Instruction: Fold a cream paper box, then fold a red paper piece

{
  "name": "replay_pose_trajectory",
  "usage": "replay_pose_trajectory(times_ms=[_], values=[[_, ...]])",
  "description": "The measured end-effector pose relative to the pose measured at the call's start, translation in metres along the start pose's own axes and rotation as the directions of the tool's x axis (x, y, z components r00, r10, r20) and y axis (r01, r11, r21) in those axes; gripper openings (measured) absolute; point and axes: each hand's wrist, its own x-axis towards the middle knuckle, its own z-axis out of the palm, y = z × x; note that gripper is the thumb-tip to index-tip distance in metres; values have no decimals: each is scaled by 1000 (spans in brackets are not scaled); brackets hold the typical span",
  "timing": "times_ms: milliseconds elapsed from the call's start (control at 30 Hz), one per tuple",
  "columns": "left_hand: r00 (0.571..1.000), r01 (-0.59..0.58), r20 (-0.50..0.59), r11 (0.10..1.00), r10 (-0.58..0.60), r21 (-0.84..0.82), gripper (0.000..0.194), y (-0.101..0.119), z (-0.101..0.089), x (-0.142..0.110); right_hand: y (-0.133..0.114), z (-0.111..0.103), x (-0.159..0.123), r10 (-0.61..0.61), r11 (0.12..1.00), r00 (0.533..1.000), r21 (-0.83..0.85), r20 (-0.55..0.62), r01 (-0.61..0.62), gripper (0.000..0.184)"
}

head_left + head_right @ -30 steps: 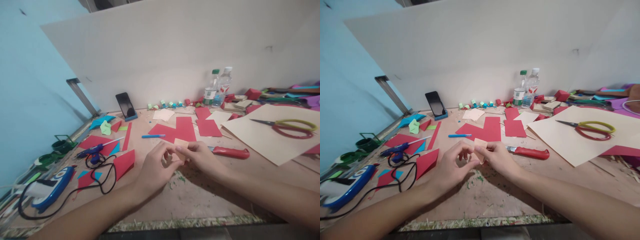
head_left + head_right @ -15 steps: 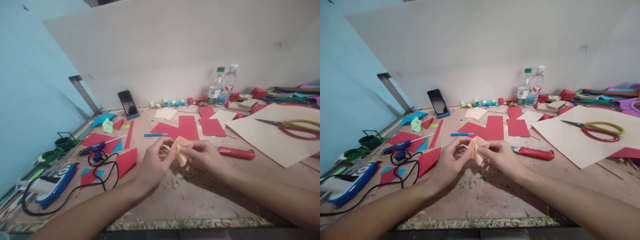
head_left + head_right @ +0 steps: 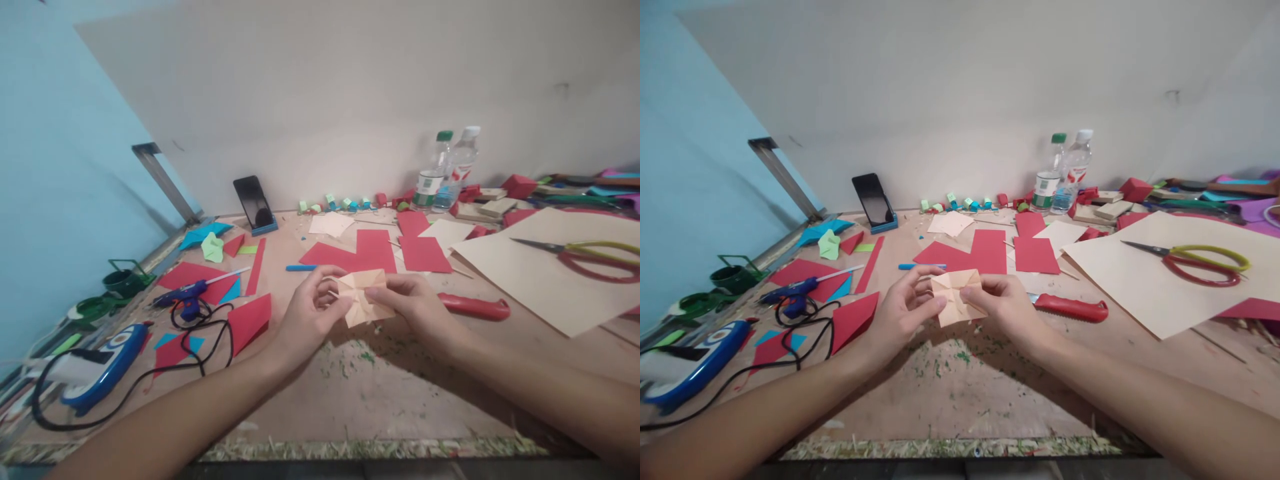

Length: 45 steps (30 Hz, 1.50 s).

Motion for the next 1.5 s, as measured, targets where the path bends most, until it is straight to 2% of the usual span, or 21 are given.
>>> replay_pose_trajectory(times_ms=[100,200,533,767,967,1100,1200,1333,1433,1500], values=[[999,-27,-29,999,29,43,30,2,-2,1,-1,0,-1,48,999,998,-8,42,-48,25],[999,-32,-9,998,32,62,22,2,-3,4,0,0,-1,59,998,996,5,64,-60,24],[1000,-1,-16,1000,1,-30,23,2,-3,5,1,0,-1,55,998,997,40,52,-57,28],[989,114,102,993,-111,-27,26,-5,-5,8,4,-2,1,-13,999,1000,-46,1,13,37],[995,10,97,1000,-13,30,29,-2,-6,7,2,-3,1,-17,993,1000,-114,5,18,39],[992,3,125,1000,-4,3,26,3,-7,4,3,-3,1,14,994,1000,-112,27,-11,40],[993,29,112,999,-33,38,22,2,-7,5,4,-3,2,17,993,999,-114,38,-12,41],[995,34,85,991,-46,131,23,-2,-6,8,4,-3,2,-42,985,999,-170,16,44,43],[993,100,59,993,-104,57,23,-4,-5,8,4,-3,2,-55,992,998,-112,37,58,47],[995,94,12,996,-94,2,23,-4,-5,8,4,-2,2,-30,999,995,-31,94,33,46]])
